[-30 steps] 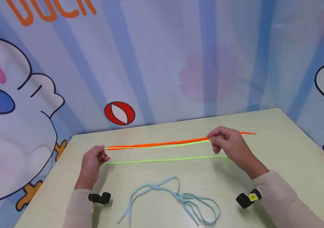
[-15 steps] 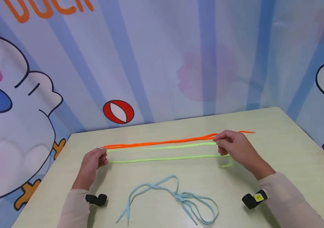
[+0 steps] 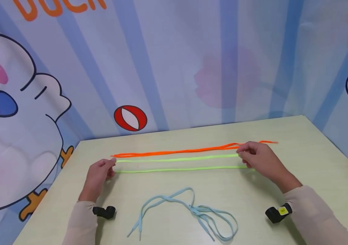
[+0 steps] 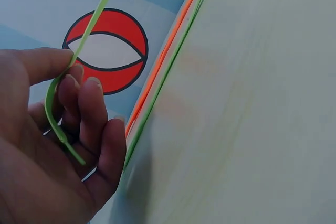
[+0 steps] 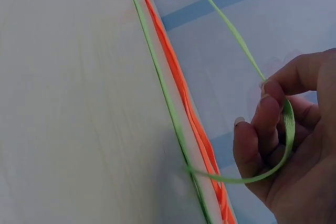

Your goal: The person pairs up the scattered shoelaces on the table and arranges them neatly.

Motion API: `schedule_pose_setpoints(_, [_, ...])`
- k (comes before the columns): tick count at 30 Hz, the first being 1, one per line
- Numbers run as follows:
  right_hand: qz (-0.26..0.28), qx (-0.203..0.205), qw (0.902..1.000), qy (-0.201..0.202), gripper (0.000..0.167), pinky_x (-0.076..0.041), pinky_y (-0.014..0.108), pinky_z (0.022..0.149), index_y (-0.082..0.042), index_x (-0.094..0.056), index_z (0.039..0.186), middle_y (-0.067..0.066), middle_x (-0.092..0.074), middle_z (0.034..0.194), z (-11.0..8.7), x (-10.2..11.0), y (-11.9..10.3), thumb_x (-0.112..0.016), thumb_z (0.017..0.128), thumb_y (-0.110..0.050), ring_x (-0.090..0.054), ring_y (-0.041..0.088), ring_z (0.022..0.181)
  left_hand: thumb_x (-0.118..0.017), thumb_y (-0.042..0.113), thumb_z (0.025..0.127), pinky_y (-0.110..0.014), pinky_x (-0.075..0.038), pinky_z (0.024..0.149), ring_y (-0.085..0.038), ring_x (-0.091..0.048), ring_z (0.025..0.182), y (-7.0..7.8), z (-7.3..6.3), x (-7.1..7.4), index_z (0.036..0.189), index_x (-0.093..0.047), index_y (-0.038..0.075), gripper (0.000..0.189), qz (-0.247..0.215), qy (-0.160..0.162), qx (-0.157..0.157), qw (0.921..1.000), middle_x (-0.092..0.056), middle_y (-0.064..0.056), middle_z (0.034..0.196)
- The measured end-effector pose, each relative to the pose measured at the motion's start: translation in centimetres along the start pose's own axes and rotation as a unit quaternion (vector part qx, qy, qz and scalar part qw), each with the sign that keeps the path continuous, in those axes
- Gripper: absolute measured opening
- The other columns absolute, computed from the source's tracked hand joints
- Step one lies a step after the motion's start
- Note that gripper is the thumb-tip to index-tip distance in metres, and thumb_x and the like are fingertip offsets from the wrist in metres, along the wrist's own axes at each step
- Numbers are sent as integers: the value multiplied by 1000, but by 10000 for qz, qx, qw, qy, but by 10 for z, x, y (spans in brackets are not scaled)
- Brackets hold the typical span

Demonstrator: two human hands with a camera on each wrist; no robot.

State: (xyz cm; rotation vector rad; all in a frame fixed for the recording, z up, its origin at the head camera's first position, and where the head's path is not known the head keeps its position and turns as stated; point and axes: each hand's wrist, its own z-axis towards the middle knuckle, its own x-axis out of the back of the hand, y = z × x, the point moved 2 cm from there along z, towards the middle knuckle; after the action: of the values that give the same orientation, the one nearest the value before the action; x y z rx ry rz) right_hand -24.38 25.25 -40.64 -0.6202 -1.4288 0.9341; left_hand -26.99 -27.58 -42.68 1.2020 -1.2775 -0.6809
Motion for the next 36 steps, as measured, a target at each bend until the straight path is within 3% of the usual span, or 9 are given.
schedule_pose_setpoints(7, [-168,30,9998,81,27,-52,34,66,0,-64,114,16,-60,86,3,6,1,-58,102,-24,-58,23,72,-67,37,97,-30,-49,76,-20,-58,80,-3,2,6,111,-67,2,38,187,186,6,9997,-54,-6,90])
schedule_pose_setpoints(14, [-651,-278,9975,51,25,-49,30,60,4,-64,114,11,-61,89,7,8,3,-57,99,-16,-56,21,73,-67,35,97,-29,-49,74,-20,-58,82,-11,5,6,110,-68,6,31,254,184,131,9994,-57,-8,96])
schedule_pose_setpoints(23, [-898,-431,9950,-34,26,-49,32,60,5,-64,113,8,-61,89,8,7,7,-59,96,-14,-57,20,72,-64,26,99,-29,-46,73,-20,-57,80,-5,3,4,117,-67,6,27,322,317,29,9990,-58,-9,107])
schedule_pose_setpoints(36, [-1320,-427,9903,-94,24,-50,35,62,4,-64,108,11,-63,91,6,4,15,-59,93,-13,-58,19,68,-67,21,98,-25,-50,72,-20,-58,84,-10,1,4,117,-66,4,26,243,166,12,9996,-62,-11,108])
